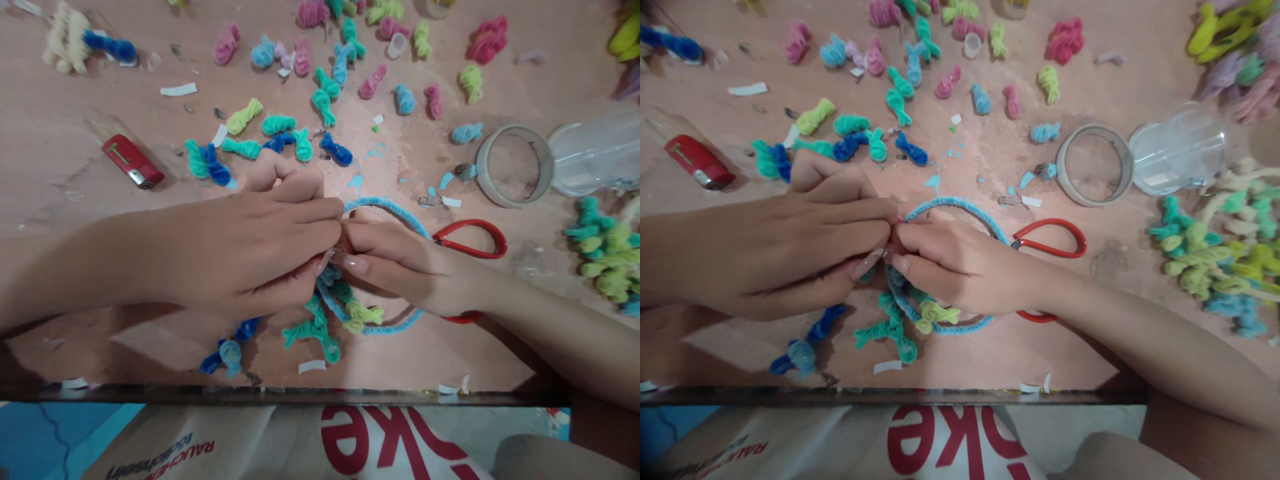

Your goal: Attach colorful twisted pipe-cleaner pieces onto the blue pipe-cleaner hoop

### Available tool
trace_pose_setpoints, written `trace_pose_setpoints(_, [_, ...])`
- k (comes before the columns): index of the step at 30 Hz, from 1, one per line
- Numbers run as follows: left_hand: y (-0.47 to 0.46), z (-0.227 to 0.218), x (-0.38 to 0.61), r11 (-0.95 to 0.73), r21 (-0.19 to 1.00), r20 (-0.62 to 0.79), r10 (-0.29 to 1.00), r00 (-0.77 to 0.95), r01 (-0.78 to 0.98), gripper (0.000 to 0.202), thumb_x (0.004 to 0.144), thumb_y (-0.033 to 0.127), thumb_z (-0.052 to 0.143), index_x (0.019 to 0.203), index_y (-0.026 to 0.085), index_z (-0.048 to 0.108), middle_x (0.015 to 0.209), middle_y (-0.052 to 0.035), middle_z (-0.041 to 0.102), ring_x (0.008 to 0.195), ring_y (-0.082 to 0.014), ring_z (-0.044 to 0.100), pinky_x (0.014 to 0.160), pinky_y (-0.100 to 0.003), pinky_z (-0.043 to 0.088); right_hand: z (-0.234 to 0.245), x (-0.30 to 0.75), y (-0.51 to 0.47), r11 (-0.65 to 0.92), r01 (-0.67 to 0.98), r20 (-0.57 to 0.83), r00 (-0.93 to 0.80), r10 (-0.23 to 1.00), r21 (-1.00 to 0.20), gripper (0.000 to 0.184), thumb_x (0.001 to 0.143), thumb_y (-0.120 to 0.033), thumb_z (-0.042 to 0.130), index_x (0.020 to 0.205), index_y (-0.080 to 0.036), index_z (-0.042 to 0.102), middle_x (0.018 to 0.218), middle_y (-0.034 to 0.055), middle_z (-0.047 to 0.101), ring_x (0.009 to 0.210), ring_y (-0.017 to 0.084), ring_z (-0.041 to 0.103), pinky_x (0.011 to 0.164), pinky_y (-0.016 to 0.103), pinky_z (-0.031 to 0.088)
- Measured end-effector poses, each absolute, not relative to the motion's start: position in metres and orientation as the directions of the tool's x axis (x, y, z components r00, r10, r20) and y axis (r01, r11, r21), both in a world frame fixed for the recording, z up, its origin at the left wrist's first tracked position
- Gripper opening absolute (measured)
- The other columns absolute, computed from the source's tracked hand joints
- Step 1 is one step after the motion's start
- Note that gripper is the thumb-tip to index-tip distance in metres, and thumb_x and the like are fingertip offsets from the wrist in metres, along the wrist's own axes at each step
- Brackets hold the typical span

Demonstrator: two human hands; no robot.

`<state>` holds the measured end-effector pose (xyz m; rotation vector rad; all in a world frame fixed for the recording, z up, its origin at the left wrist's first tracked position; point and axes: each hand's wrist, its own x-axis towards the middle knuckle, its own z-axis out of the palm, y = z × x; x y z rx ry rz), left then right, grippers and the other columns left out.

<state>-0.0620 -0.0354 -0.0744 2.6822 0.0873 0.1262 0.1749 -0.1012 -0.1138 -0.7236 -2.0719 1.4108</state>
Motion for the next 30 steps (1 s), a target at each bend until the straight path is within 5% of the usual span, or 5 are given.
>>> trace_pose_setpoints(11, [-0.039, -0.079, -0.061, -0.94, 0.327, 0.056, 0.121, 0.991, 0.096, 0.033, 0.11, 0.028, 0.032, 0.095, 0.018, 0.059, 0.098, -0.0062, 0.058, 0.102, -0.0268, 0.061, 0.095, -0.048, 0.054, -0.103, 0.174, -0.103, 0.263, 0.2, 0.062, -0.675, 0.736, -0.944, 0.036, 0.116, -0.038, 0.042, 0.083, -0.023, 0.041, 0.076, -0.002, 0.045, 0.072, 0.015, 0.041, 0.07, 0.033, 0.033])
trace_pose_setpoints(18, [-0.045, -0.069, -0.062, -0.996, -0.004, 0.014, 0.093, 0.996, 0.093, 0.044, 0.11, 0.028, 0.023, 0.103, 0.015, 0.064, 0.105, -0.0101, 0.061, 0.118, -0.0371, 0.064, 0.095, -0.062, 0.059, -0.101, 0.17, -0.103, 0.256, 0.194, 0.071, -0.651, 0.756, -0.947, 0.031, 0.11, -0.023, 0.045, 0.08, -0.025, 0.038, 0.073, -0.0032, 0.042, 0.067, 0.013, 0.038, 0.066, 0.033, 0.029])
trace_pose_setpoints(23, [-0.048, -0.069, -0.06, -0.977, -0.211, -0.02, 0.041, 0.999, 0.036, 0.052, 0.11, 0.028, 0.022, 0.092, 0.018, 0.07, 0.095, -0.0099, 0.065, 0.096, -0.0339, 0.068, 0.079, -0.051, 0.06, -0.107, 0.165, -0.105, 0.179, 0.128, 0.062, -0.621, 0.781, -0.976, 0.033, 0.105, -0.026, 0.053, 0.077, -0.026, 0.035, 0.067, -0.0058, 0.036, 0.062, 0.012, 0.031, 0.059, 0.031, 0.022])
trace_pose_setpoints(25, [-0.048, -0.07, -0.059, -0.983, -0.167, 0.055, 0.062, 0.997, 0.07, 0.046, 0.11, 0.03, 0.03, 0.09, 0.017, 0.07, 0.092, -0.0104, 0.067, 0.093, -0.0337, 0.066, 0.077, -0.05, 0.058, -0.109, 0.165, -0.105, 0.162, 0.097, 0.07, -0.61, 0.789, -0.982, 0.036, 0.105, -0.029, 0.057, 0.077, -0.025, 0.035, 0.067, -0.0061, 0.035, 0.061, 0.011, 0.029, 0.057, 0.031, 0.021])
trace_pose_setpoints(30, [-0.044, -0.07, -0.059, -0.967, 0.201, 0.159, 0.191, 0.969, 0.157, 0.032, 0.105, 0.022, 0.036, 0.081, 0.02, 0.056, 0.085, -0.0033, 0.06, 0.089, -0.024, 0.059, 0.08, -0.041, 0.051, -0.109, 0.166, -0.107, 0.102, 0.058, 0.048, -0.592, 0.805, -0.993, 0.038, 0.111, -0.038, 0.053, 0.078, -0.024, 0.039, 0.069, -0.0051, 0.04, 0.062, 0.01, 0.034, 0.057, 0.028, 0.026])
